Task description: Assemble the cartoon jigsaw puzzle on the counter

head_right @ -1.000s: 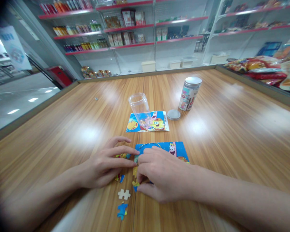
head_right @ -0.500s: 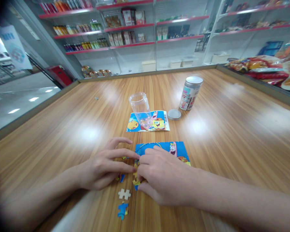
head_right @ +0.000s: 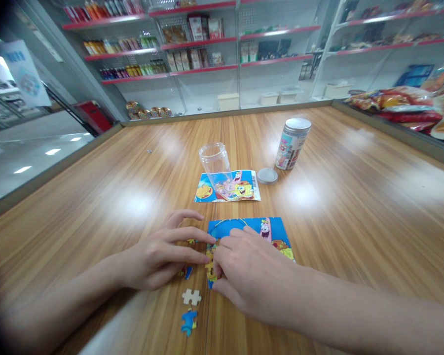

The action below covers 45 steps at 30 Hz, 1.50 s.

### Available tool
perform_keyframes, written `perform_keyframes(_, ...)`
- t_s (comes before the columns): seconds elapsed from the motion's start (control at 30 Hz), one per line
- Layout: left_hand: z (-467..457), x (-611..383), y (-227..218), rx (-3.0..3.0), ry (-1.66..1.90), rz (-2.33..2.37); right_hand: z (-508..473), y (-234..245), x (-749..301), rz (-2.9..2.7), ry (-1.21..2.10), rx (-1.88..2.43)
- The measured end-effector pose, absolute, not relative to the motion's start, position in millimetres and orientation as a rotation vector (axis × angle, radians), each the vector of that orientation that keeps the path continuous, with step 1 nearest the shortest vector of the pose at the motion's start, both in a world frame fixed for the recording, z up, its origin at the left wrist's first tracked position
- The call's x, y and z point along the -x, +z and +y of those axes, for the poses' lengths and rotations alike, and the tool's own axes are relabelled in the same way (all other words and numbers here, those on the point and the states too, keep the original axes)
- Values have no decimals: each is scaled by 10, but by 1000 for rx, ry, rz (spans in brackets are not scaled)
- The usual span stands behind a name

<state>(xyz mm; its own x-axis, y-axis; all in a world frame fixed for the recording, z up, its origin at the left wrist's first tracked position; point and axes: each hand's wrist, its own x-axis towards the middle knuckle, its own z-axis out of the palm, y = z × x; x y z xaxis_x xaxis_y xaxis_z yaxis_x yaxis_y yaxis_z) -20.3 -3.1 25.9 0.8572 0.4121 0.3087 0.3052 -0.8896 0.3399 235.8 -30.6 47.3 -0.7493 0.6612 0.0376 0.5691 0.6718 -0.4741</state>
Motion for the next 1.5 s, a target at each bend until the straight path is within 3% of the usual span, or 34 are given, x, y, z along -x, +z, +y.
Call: perform_keyframes(1.5,-47,197,290,-2703,587,568,-334,453,-2371,-2569,554,880)
